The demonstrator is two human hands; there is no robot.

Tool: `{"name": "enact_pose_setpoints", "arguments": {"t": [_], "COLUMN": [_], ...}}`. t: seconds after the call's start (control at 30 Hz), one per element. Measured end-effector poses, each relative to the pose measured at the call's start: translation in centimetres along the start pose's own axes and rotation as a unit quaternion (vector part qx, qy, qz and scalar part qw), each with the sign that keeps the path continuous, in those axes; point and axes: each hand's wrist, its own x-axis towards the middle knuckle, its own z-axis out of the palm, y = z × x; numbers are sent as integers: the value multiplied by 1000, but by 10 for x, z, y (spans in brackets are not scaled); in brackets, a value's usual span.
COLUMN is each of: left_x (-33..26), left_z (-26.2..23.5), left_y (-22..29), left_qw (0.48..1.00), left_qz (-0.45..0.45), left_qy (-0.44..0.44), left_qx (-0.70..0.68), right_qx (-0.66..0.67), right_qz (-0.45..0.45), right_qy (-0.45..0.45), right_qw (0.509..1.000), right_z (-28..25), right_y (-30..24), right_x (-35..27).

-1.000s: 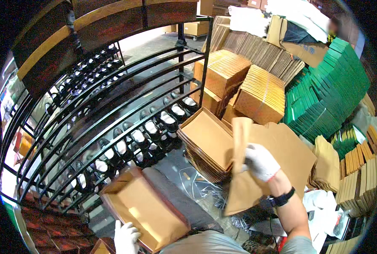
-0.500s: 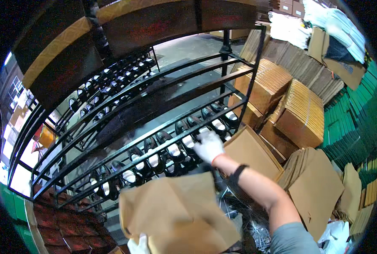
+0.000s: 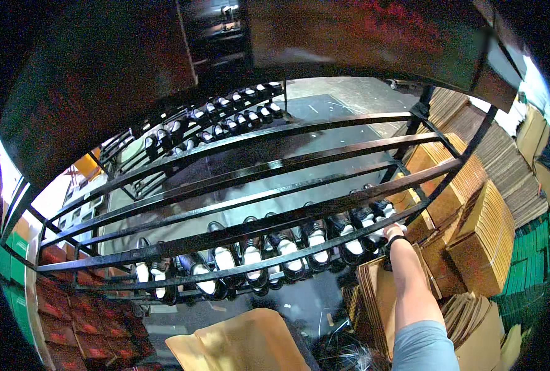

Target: Packing shoes into boxes and stacking them on a rack.

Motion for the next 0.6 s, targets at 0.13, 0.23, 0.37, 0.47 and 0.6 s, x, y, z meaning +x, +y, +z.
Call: {"name": "enact_pose_setpoints", "arguments": {"t": [0.13, 0.23, 0.37, 0.47, 0.6], "left_x": [6, 7, 9, 5, 2], "left_z": [8, 13, 15, 7, 6], "left_y": [-15, -16, -13, -3, 12], "left_qw": [997, 1000, 988, 995, 983], "left_qz": [68, 25, 127, -62, -161], "left_qy": [10, 0, 30, -38, -59], "left_qx": [37, -9, 83, -69, -60], "right_qx": [115, 190, 271, 371, 362], "right_qz": [-32, -51, -70, -104, -130], "right_qy": [-233, -404, -600, -569, -515], "right_qw": [965, 893, 749, 726, 766], "right_z": [-55, -99, -157, -217, -205], "right_y": [5, 0, 15, -10, -38], "right_x": [25, 40, 42, 60, 46]}}
